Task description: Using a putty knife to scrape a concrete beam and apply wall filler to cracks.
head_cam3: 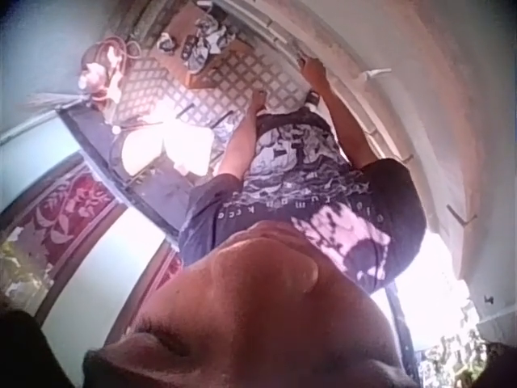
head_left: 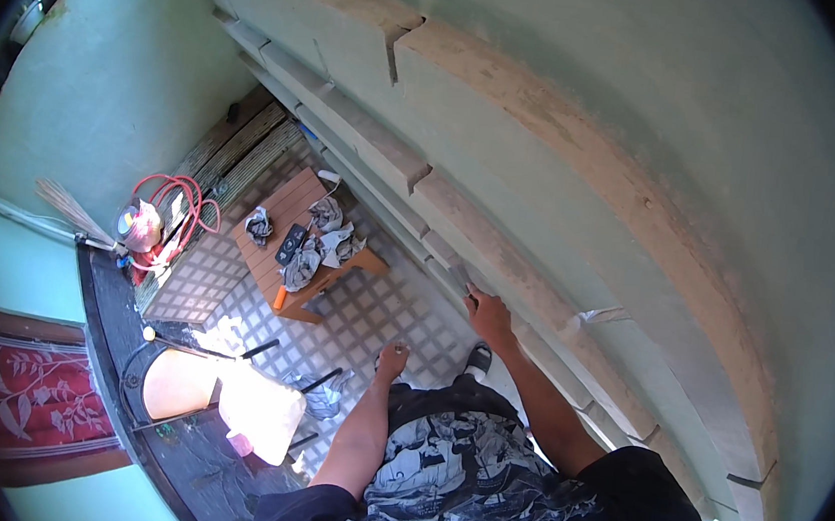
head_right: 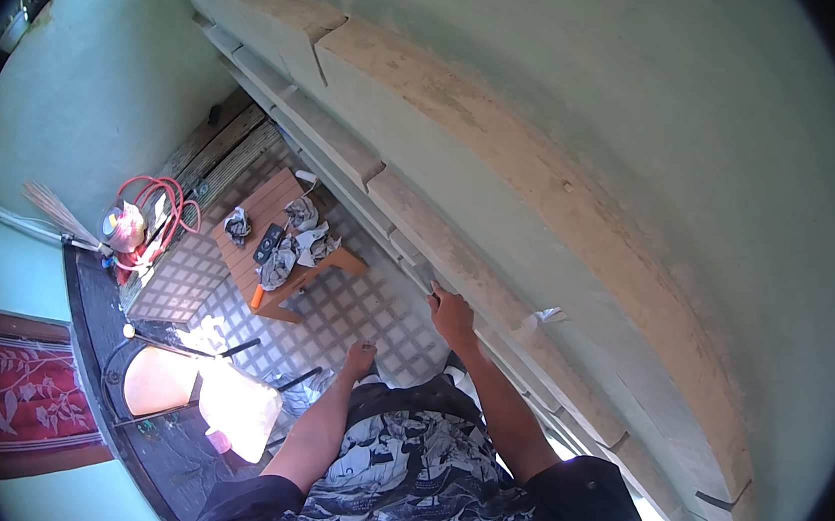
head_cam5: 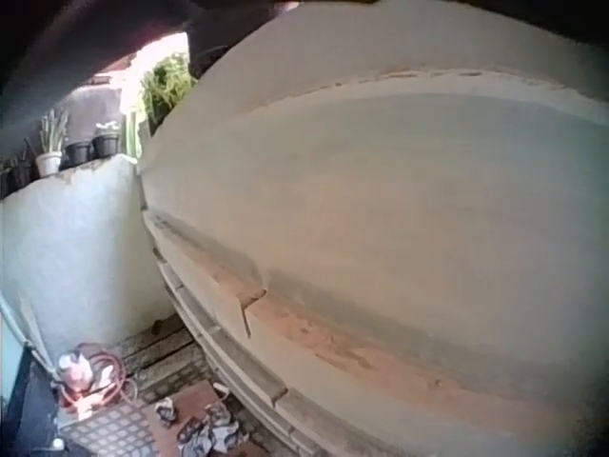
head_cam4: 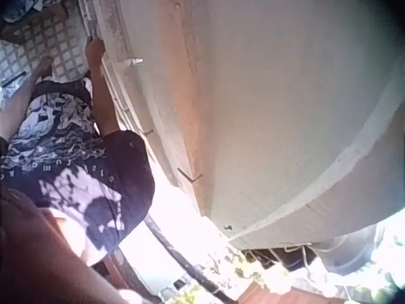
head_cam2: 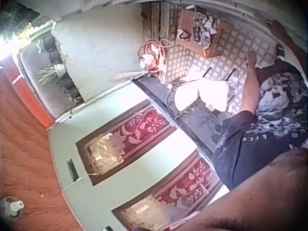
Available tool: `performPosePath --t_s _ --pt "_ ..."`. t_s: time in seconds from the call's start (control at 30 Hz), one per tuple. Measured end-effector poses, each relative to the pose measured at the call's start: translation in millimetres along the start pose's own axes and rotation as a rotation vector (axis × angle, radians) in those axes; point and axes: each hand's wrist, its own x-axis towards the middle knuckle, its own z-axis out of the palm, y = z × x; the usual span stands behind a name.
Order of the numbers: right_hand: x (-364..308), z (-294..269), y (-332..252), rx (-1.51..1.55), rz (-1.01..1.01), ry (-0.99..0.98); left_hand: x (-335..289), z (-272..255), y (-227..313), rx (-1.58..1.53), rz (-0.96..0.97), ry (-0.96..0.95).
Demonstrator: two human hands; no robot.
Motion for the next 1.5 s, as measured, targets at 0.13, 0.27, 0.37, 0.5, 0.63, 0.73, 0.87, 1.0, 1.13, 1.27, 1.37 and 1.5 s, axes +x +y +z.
performPosePath --t_s 0.13,0.27,0.37,0.5,0.63,0.73,0.87,1.0,1.13,1.27,1.37,1.5 --pt "-9.5 -8.6 -4.8 -0.017 0.014 -0.037 0.0 -8.6 -1.2 -0.027 -0.037 0.025" --pt "-10.8 -5.6 -2.1 -0.041 0.043 -0.046 2.3 -16.2 5.8 -0.042 -0.071 0.019" --pt "-14.1 -9.9 -7.9 -0.010 0.072 -0.042 4.7 -13.6 -5.0 -0.021 -0.121 0.003" --pt "-9.4 -7.3 -0.8 -0.098 -0.029 0.000 8.4 -9.2 -13.1 -0.027 -0.113 -0.034" --pt "-9.2 -13.4 -5.0 -0.016 0.024 -0.019 4.8 -9.7 -1.5 -0.019 -0.058 0.016" --pt "-9.8 -9.4 7.4 -0.028 -0.060 0.042 4.6 -8.0 -8.5 0.012 -0.068 0.007" --pt "-3.8 -7.8 6.1 -0.078 -0.081 0.027 3.0 -9.9 -17.3 -0.063 -0.113 -0.028" --pt "-3.3 -11.8 6.8 -0.012 -0.121 0.040 -0.9 -14.7 -18.5 -0.002 -0.123 -0.032" --pt "4.3 -5.9 16.4 -0.116 -0.126 -0.003 -2.8 -13.6 2.4 0.030 -0.130 -0.049" --pt "12.8 -1.2 2.9 -0.052 -0.229 0.087 2.0 -10.3 -9.9 -0.023 -0.104 -0.007" --pt "6.4 -13.0 -1.4 -0.088 -0.138 -0.018 5.8 -8.9 -2.9 -0.034 -0.095 0.011" --pt "10.5 -9.2 -0.8 -0.053 -0.144 -0.021 6.2 -5.8 -22.0 -0.050 -0.103 0.020"
